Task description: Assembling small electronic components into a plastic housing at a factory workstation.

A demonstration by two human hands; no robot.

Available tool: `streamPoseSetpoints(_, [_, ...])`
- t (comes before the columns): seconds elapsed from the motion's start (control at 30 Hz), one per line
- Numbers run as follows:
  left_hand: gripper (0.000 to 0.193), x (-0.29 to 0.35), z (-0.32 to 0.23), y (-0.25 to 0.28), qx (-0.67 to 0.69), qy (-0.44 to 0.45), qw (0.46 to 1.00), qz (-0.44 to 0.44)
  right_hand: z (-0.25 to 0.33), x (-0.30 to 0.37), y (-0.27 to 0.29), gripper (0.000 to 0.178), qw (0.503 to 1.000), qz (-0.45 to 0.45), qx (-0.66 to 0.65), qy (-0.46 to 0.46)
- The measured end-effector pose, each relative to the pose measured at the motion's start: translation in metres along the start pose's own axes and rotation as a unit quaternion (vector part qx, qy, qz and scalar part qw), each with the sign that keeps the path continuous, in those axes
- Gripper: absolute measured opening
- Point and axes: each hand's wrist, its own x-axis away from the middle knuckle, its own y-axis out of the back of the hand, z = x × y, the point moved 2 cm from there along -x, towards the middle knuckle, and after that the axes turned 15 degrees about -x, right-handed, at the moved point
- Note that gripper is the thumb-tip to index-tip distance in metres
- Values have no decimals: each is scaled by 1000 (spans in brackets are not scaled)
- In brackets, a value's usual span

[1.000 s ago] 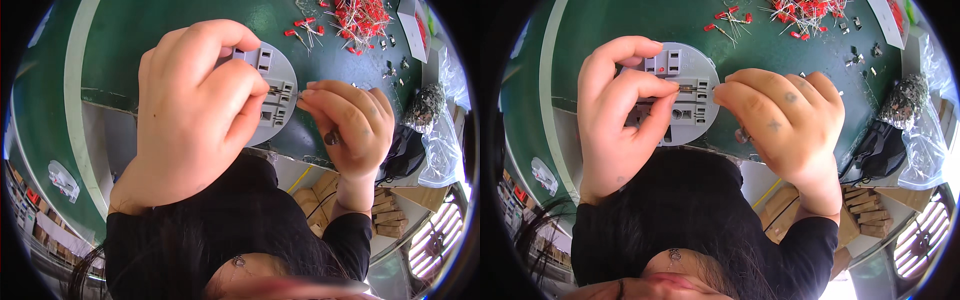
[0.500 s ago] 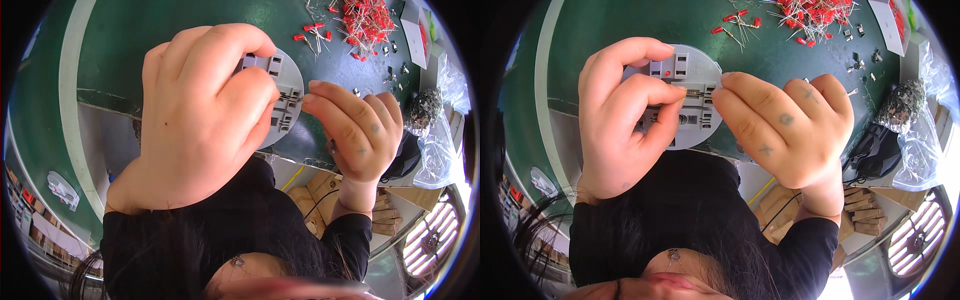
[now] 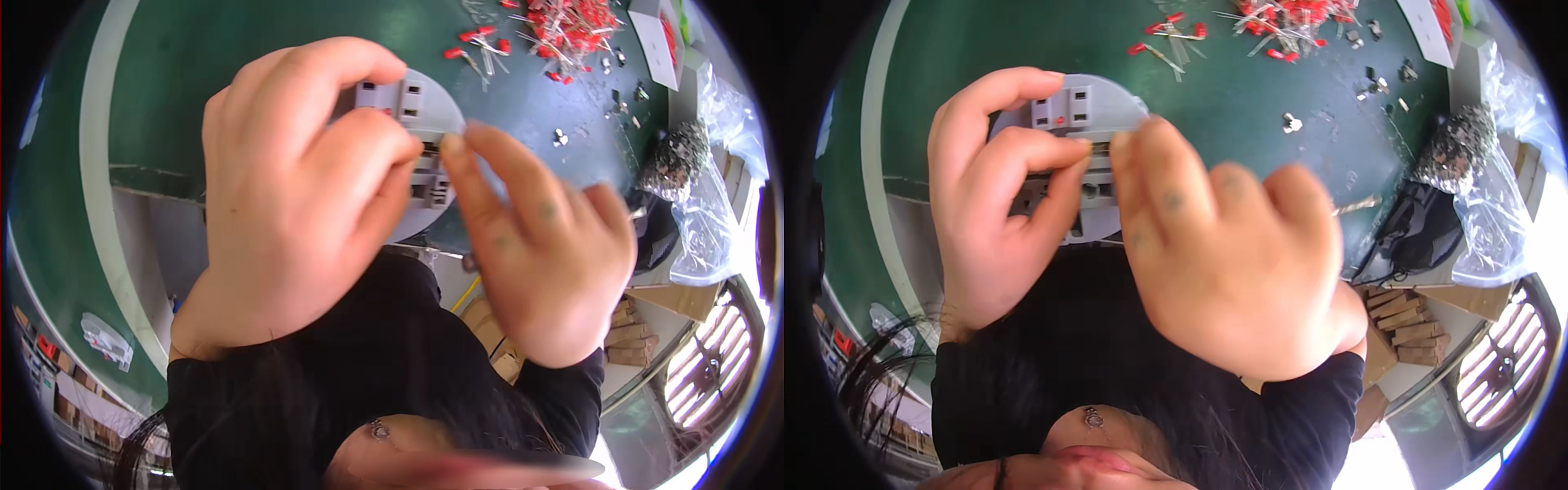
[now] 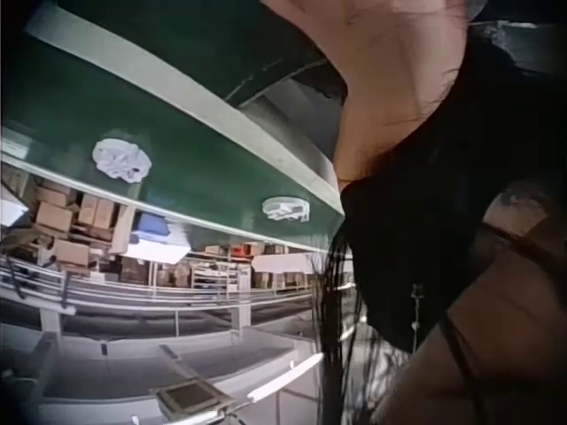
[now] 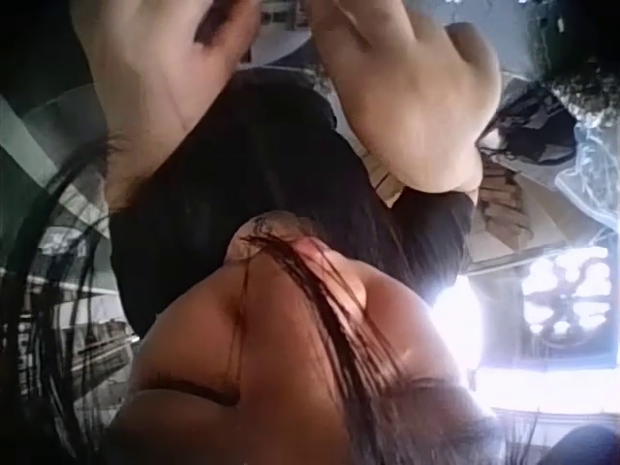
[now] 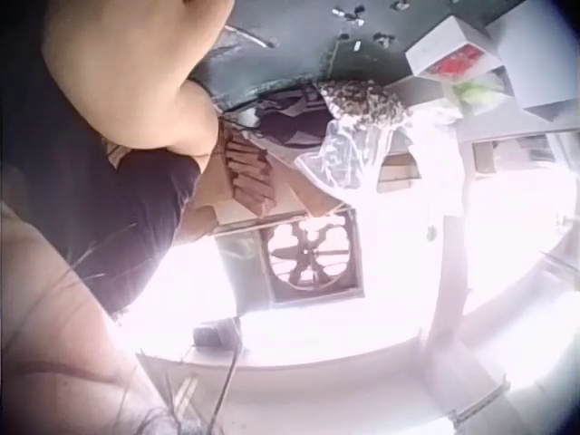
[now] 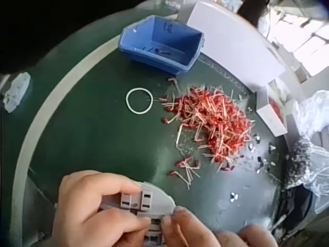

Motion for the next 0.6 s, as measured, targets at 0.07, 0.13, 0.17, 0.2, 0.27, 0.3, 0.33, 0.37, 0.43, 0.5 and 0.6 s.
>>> streamPoseSetpoints(0.07, [20, -1, 3, 0, 30, 13, 999, 9, -3, 7, 1, 50, 998, -1, 58, -22])
streamPoseSetpoints(0.13, [18, 2, 6, -2, 70, 47, 996, 26, -18, 8, -4, 44, 996, -12, -87, -16])
streamPoseSetpoints(0.17, [18, 1, 5, -3, 83, 37, 996, 22, -27, 11, -5, 42, 988, -17, -154, -17])
streamPoseSetpoints(0.2, [16, 1, 4, -5, 107, 53, 992, 33, -36, 19, -7, 42, 990, -17, -141, -24])
streamPoseSetpoints(0.27, [14, 4, 2, -6, 145, 90, 984, 61, -62, 43, -5, 34, 924, -218, -279, -142])
streamPoseSetpoints(0.3, [14, 4, 0, -7, 148, 87, 983, 61, -73, 51, -3, 34, 924, -219, -277, -145])
streamPoseSetpoints(0.33, [14, 6, 1, -7, 140, 81, 985, 54, -85, 54, -4, 38, 934, -204, -239, -171])
streamPoseSetpoints(0.37, [15, 7, 3, -6, 132, 74, 987, 47, -94, 56, -6, 42, 941, -189, -200, -197])
streamPoseSetpoints(0.43, [15, 9, 4, -5, 122, 67, 989, 40, -106, 55, -14, 42, 948, -182, -209, -155])
streamPoseSetpoints(0.5, [14, 10, 4, -5, 119, 75, 989, 44, -113, 51, -18, 40, 959, -164, -222, -70])
streamPoseSetpoints(0.6, [14, 10, 5, -7, 116, 74, 990, 43, -118, 43, -8, 33, 984, -111, -138, -15])
